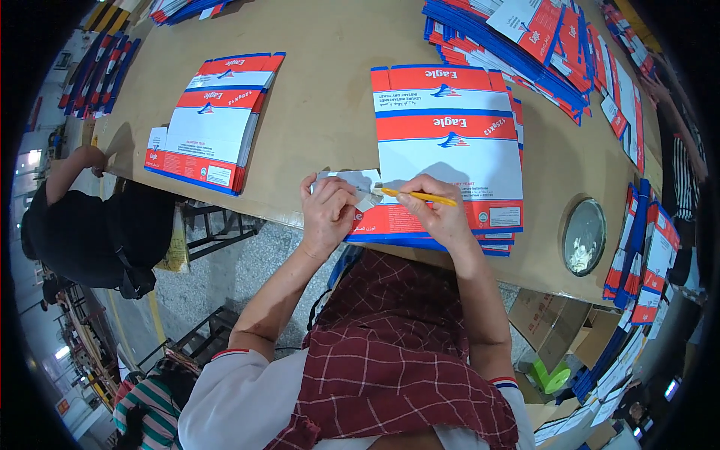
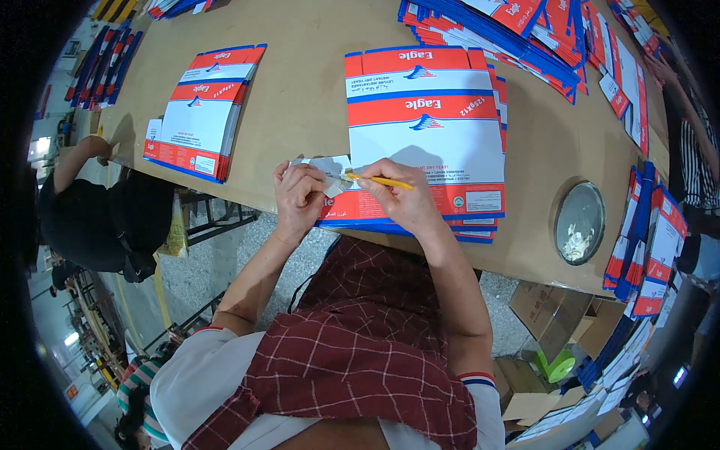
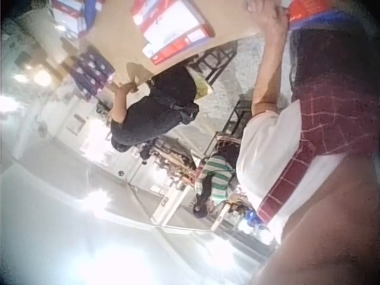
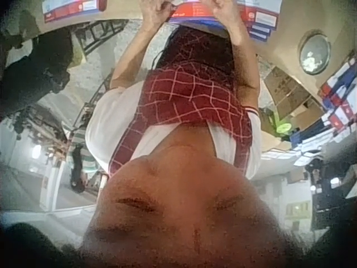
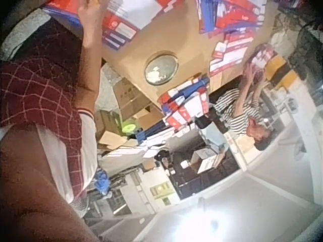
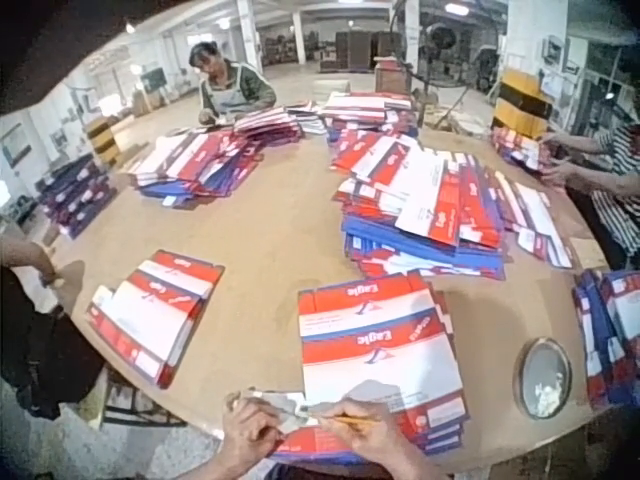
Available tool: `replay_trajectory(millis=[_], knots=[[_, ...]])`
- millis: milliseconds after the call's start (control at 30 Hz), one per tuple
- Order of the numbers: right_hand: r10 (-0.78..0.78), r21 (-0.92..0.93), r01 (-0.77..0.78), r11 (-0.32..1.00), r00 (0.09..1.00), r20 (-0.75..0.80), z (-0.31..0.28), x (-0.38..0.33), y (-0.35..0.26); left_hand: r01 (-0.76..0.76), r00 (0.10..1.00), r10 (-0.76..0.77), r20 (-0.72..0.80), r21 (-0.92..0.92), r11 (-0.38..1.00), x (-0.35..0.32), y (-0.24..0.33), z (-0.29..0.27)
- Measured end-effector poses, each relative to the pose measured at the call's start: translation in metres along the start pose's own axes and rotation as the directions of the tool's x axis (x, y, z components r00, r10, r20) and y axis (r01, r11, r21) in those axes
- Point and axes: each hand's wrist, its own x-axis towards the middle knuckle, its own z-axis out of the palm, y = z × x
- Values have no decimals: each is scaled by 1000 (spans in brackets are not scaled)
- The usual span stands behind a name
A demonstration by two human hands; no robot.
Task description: Applying adhesive with a brush and folding paper shipping envelopes/folders at a workspace.
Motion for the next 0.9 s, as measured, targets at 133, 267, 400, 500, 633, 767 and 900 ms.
replay_trajectory(millis=[133, 267, 400, 500, 633, 767, 900], knots=[[-96, -183, 98, 978, 995, 22, 2, 2, -4, -4, 1000, 4, 3, 9, 1000, 0, 0, 1], [-139, -228, 136, 964, 990, 2, 1, 1, -13, 5, 1000, -5, 3, 2, 1000, 0, 0, 0], [-118, -228, 128, 965, 991, 58, 4, 0, -13, -5, 1000, 5, -3, 5, 1000, 0, 0, 1], [-126, -269, 128, 955, 992, 23, 4, 1, -10, -10, 1000, 10, -2, -3, 1000, 1, 0, 1], [-106, -241, 109, 964, 994, 26, 5, 1, -17, -2, 1000, 2, -1, 1, 1000, -1, -1, -1], [-146, -268, 152, 951, 988, 44, 8, -2, -10, 2, 1000, -2, -3, -11, 1000, 0, 0, 0], [-129, -236, 128, 963, 992, 10, 9, -1, -11, -2, 1000, 2, -6, -3, 1000, -1, -1, 0]])
